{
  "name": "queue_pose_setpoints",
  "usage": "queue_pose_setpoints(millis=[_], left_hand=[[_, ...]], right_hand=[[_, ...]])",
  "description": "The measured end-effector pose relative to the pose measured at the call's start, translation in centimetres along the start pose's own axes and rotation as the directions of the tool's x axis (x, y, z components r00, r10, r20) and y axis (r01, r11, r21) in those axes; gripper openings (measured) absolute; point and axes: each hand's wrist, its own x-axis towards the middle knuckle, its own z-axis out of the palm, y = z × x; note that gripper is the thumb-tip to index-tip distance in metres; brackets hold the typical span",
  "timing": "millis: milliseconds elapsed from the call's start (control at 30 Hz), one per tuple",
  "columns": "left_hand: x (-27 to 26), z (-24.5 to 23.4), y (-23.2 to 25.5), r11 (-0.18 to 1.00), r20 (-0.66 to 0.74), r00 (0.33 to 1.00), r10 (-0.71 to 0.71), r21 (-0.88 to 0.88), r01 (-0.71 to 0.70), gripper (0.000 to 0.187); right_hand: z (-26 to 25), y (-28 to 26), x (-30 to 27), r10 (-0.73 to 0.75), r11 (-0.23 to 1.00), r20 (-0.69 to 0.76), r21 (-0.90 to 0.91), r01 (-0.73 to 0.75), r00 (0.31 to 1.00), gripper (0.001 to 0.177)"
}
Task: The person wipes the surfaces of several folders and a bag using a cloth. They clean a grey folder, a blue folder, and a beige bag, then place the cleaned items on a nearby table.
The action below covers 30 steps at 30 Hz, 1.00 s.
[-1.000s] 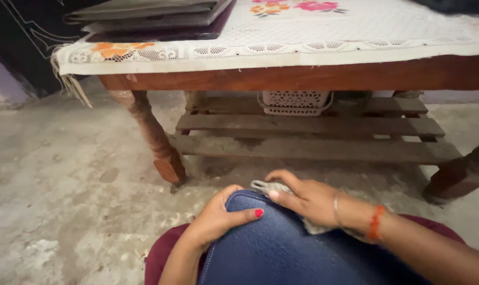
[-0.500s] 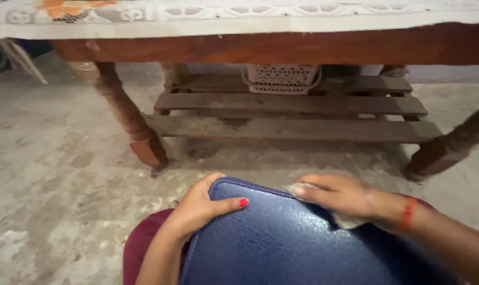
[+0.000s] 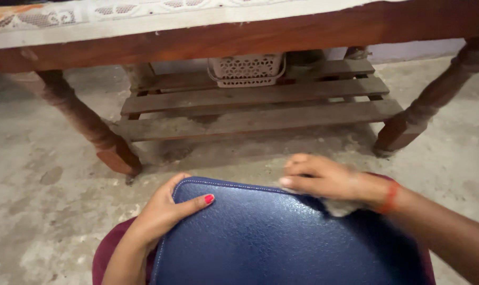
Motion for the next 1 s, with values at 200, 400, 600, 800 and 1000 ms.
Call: queue_pose_setpoints(millis=[200,400,600,800,1000], left_hand=[[-0.1,0.4,-0.6,0.999,-0.036,0.999,-0.027,-0.042,0.026,0.051],[1.1,1.0,-2.0,0.999,-0.045,0.999,-0.023,-0.035,0.022,0.047],[1.6,1.9,-1.6,0.998,-0.037,0.997,-0.063,-0.028,0.062,0.047],[0.4,2.0,-1.2,0.991,-0.063,0.99,-0.125,-0.049,0.122,0.047],[-0.3,1.9,-0.9,0.993,-0.06,0.992,-0.108,-0.051,0.105,0.046]], right_hand=[[2.7,-3.0,5.4,-0.01,0.996,-0.055,0.083,0.015,0.998,0.047],[1.0,-1.9,1.1,0.276,0.959,0.063,0.054,-0.28,0.959,0.047],[-0.4,0.5,-7.0,0.208,0.973,-0.117,0.128,-0.193,0.971,0.04],[-2.2,2.1,-11.1,0.345,0.922,-0.093,-0.152,-0.356,0.934,0.045],[-3.8,3.5,-13.8,0.371,0.844,-0.412,-0.224,-0.487,0.832,0.041]])
